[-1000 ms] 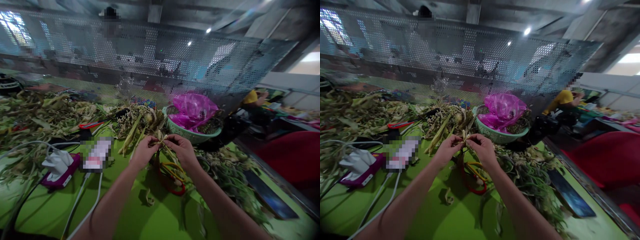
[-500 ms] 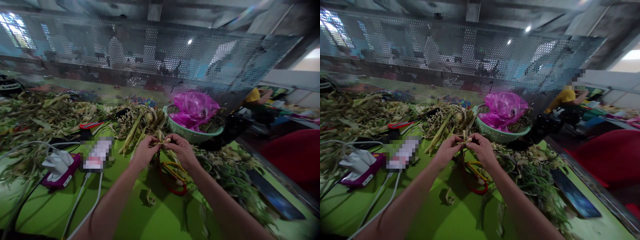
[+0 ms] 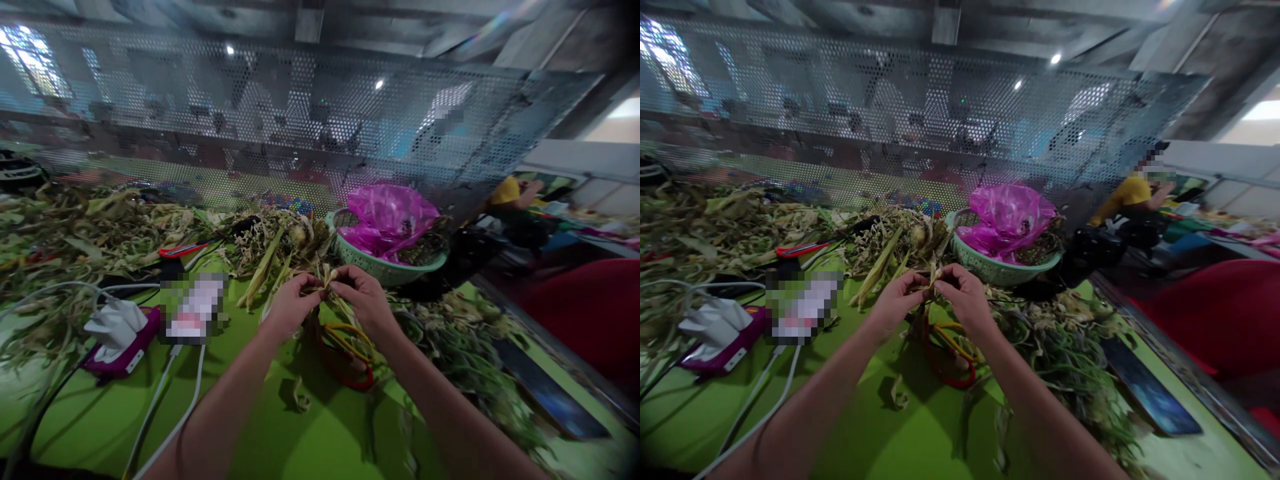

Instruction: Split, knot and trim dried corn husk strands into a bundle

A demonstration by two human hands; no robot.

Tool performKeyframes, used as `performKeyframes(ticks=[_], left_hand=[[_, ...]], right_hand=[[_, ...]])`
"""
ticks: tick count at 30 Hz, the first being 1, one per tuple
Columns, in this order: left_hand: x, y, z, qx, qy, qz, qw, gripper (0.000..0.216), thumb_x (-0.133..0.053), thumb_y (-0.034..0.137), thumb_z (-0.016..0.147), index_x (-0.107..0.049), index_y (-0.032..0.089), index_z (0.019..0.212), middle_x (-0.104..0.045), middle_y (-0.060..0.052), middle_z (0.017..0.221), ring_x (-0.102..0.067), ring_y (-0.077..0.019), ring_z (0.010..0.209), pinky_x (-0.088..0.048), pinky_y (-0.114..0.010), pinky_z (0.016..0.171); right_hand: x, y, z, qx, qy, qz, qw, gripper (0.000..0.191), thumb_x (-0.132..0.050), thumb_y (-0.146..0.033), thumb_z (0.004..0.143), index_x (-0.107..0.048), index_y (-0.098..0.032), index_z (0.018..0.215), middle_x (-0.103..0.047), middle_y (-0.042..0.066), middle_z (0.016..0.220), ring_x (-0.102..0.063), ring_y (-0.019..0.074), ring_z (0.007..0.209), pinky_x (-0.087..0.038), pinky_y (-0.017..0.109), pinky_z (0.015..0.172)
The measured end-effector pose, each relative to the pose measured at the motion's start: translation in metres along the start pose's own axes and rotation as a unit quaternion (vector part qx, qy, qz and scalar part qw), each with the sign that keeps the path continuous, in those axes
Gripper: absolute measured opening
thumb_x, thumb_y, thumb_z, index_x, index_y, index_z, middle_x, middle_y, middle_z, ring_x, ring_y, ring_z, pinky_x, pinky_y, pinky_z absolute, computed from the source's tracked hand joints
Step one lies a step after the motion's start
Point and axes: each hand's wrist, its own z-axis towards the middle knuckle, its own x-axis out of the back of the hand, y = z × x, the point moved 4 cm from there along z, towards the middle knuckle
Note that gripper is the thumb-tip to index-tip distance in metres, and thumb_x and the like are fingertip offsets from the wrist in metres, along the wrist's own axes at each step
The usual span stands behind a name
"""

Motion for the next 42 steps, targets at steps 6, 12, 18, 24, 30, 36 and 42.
performKeyframes(ticks=[6, 12, 18, 24, 30, 36, 42], left_hand=[[-0.003, 0.005, -0.003, 0.032, 0.009, -0.038, 0.999, 0.025, -0.061, 0.036, 0.076, -0.064, 0.015, 0.088, -0.063, -0.002, 0.080, -0.055, -0.0119, 0.073, -0.043, -0.022, 0.069], [-0.001, 0.003, -0.001, 0.015, 0.020, -0.018, 1.000, 0.018, -0.060, 0.032, 0.076, -0.061, 0.016, 0.082, -0.058, 0.000, 0.075, -0.050, -0.0108, 0.070, -0.041, -0.022, 0.067], [0.001, 0.001, -0.001, -0.010, 0.011, 0.024, 1.000, 0.017, -0.057, 0.032, 0.078, -0.059, 0.016, 0.082, -0.057, 0.001, 0.074, -0.049, -0.0110, 0.070, -0.040, -0.022, 0.066], [0.002, -0.003, -0.002, -0.006, 0.033, 0.037, 0.999, 0.016, -0.057, 0.032, 0.078, -0.055, 0.017, 0.080, -0.051, 0.003, 0.069, -0.044, -0.0095, 0.062, -0.036, -0.020, 0.058], [0.001, -0.005, -0.001, -0.002, 0.017, 0.053, 0.998, 0.015, -0.054, 0.032, 0.079, -0.054, 0.017, 0.079, -0.049, 0.004, 0.066, -0.042, -0.0093, 0.060, -0.035, -0.020, 0.056], [0.000, 0.000, -0.001, -0.025, -0.034, 0.100, 0.994, 0.017, -0.054, 0.032, 0.079, -0.060, 0.016, 0.082, -0.059, 0.000, 0.076, -0.050, -0.0125, 0.071, -0.038, -0.023, 0.066], [0.004, -0.004, -0.001, 0.037, 0.003, 0.012, 0.999, 0.016, -0.063, 0.031, 0.072, -0.063, 0.016, 0.079, -0.059, 0.001, 0.073, -0.050, -0.0111, 0.069, -0.038, -0.022, 0.068]], right_hand=[[0.003, -0.008, 0.001, 0.024, -0.015, -0.064, 0.998, 0.006, -0.061, -0.022, 0.071, -0.060, -0.020, 0.076, -0.056, -0.002, 0.071, -0.049, 0.0148, 0.068, -0.038, 0.026, 0.065], [0.002, -0.004, 0.000, 0.028, -0.006, -0.058, 0.998, 0.008, -0.063, -0.024, 0.070, -0.060, -0.020, 0.076, -0.055, -0.002, 0.069, -0.049, 0.0143, 0.066, -0.039, 0.026, 0.063], [-0.002, 0.001, 0.001, 0.012, -0.013, -0.011, 1.000, 0.013, -0.066, -0.024, 0.068, -0.060, -0.018, 0.078, -0.058, -0.002, 0.072, -0.051, 0.0137, 0.068, -0.040, 0.026, 0.065], [0.002, 0.010, 0.006, -0.041, 0.009, 0.071, 0.997, 0.029, -0.076, -0.031, 0.061, -0.060, -0.019, 0.083, -0.059, -0.002, 0.074, -0.053, 0.0130, 0.068, -0.042, 0.025, 0.064], [-0.002, 0.012, 0.005, -0.085, -0.056, 0.094, 0.990, 0.024, -0.073, -0.032, 0.066, -0.065, -0.017, 0.083, -0.059, -0.002, 0.071, -0.049, 0.0099, 0.061, -0.038, 0.023, 0.058], [0.000, 0.008, 0.004, -0.039, -0.040, -0.008, 0.998, 0.017, -0.069, -0.032, 0.069, -0.061, -0.018, 0.073, -0.054, -0.003, 0.066, -0.046, 0.0108, 0.062, -0.037, 0.023, 0.058], [-0.002, 0.010, 0.005, -0.028, -0.037, -0.026, 0.999, 0.020, -0.063, -0.036, 0.074, -0.061, -0.018, 0.079, -0.056, -0.002, 0.070, -0.047, 0.0123, 0.064, -0.038, 0.025, 0.061]])
